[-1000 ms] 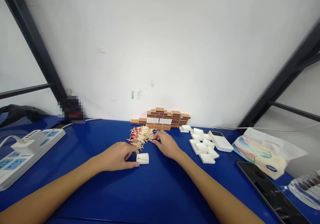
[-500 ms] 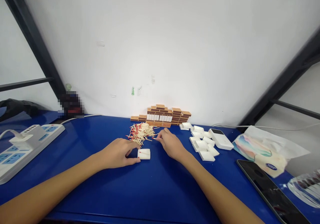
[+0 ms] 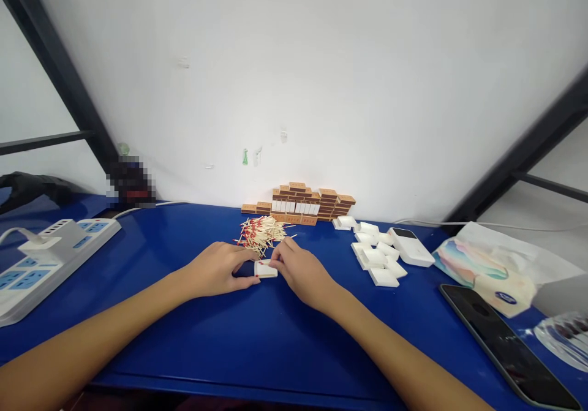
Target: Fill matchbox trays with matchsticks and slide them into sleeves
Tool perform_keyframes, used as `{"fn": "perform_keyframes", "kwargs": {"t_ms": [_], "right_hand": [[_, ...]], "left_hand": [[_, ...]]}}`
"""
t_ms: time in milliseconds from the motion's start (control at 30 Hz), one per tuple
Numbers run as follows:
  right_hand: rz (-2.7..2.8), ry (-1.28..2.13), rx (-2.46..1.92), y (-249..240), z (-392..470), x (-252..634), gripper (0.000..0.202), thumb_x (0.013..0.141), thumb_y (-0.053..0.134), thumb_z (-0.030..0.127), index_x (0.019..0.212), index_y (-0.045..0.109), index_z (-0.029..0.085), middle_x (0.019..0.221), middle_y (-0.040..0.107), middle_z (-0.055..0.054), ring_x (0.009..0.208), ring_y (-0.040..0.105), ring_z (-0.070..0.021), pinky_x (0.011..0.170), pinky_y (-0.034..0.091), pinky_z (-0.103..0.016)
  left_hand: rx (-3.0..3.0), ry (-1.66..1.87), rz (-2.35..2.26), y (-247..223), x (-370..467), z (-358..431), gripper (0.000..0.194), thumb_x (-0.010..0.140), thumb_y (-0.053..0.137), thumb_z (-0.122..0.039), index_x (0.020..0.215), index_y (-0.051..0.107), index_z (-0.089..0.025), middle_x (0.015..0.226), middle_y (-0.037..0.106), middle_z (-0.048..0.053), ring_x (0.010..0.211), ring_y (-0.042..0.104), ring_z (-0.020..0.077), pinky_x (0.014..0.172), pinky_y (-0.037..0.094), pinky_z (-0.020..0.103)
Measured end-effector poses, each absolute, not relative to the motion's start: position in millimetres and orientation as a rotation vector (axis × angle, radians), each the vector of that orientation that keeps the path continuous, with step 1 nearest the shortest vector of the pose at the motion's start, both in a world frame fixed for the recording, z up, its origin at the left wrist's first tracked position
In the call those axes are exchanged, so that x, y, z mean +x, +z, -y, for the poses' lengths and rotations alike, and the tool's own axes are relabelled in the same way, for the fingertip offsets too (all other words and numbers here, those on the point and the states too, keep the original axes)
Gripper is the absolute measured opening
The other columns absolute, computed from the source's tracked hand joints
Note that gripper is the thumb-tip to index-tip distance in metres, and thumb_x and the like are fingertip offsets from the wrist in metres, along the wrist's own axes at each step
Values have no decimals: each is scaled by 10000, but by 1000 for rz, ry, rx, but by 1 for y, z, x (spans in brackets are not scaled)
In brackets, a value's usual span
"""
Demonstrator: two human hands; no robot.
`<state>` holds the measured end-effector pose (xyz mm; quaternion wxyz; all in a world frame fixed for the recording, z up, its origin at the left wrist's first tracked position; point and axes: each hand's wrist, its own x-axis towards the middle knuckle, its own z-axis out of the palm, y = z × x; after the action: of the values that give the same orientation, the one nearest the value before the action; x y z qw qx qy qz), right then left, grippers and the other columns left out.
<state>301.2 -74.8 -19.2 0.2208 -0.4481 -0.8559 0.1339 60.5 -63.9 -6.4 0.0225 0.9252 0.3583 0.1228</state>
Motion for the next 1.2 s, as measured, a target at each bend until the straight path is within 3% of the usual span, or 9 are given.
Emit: {"fn": "perform_keyframes", "kwargs": {"t_ms": [400,700,900,1200], "right_hand": [[2502,328,-1247,-27,82,293,43,1002,565,208,967,591,205,1000,600,-44,819,602,-175,693,433,-290],[2226,322,-1204,-25,66,303,133,998,564,291,895,606,217,760,552,12,670,509,-147,633,384,-275],[2280,278,-1236,-40,35,322,161,991,527,223,1102,643,226,959,583,-31,735,562,-152,703,436,-285],[2379,218,-1285,-43,25,324,156,1015,495,212,1070,641,214,978,585,-41,791,568,-165,731,425,-283]], "left_hand": [[2888,337,-1018,-6,61,63,253,914,655,-441,927,643,-189,787,697,11,666,655,171,571,369,269],[2861,340,-977,-6,61,64,292,902,676,-464,1033,679,-203,809,709,16,667,645,169,584,359,260],[2804,322,-939,-6,64,68,333,873,694,-514,1008,697,-210,710,666,-7,606,622,150,552,354,263],[2889,322,-958,-6,61,63,288,914,665,-468,1032,677,-205,779,697,6,660,647,169,565,353,273]]}}
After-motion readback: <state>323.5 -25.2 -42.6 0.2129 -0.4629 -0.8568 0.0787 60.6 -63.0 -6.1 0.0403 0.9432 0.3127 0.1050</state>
